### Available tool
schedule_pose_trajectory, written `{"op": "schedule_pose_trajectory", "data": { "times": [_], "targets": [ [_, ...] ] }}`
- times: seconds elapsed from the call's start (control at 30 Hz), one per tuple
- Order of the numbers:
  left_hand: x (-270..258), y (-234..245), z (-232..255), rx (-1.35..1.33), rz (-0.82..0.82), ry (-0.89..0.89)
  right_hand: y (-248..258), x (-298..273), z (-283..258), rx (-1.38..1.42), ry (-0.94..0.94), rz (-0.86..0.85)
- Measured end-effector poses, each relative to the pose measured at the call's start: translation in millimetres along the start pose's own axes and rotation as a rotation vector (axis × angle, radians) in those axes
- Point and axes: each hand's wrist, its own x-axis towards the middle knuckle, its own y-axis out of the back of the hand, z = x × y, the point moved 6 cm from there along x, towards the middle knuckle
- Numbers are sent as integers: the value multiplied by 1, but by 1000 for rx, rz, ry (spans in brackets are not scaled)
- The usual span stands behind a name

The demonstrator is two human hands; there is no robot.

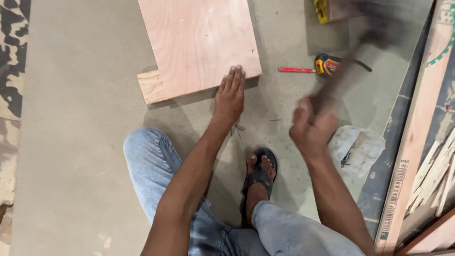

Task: The person hammers nails into a rectangular wooden board to attach a smaller wooden block to its edge. The person repeatedly picks up nails from the floor and hammers them into the wood using a hammer.

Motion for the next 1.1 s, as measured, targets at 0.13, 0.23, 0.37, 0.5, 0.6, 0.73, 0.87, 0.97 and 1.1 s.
{"op": "schedule_pose_trajectory", "data": {
  "times": [0.13, 0.23, 0.37, 0.5, 0.6, 0.73, 0.87, 0.97, 1.1],
  "targets": [
    [5, -3, -3, 2, 5, -14, -20, 10, -18, -76, 404, 13],
    [3, 0, 4, 22, -12, -9, -62, 21, 16, -435, -93, -326],
    [12, 2, 2, 225, -36, -59, -33, 23, -12, -306, 141, -142],
    [0, -8, 2, 60, -68, -1, 0, 0, -11, 356, 155, 145],
    [0, -3, 3, 44, -16, -23, -46, 11, 7, -19, 103, -81],
    [3, 0, 3, 41, -26, -41, -63, 17, 24, -407, 44, -189],
    [-2, -5, 4, 75, -46, -7, -14, -15, 11, -80, 93, 81],
    [-1, -8, 2, 132, -47, -14, -21, -21, 15, 430, 178, 115],
    [-1, -6, 8, 72, -36, -15, -74, 9, 49, -359, 28, -241]
  ]
}}
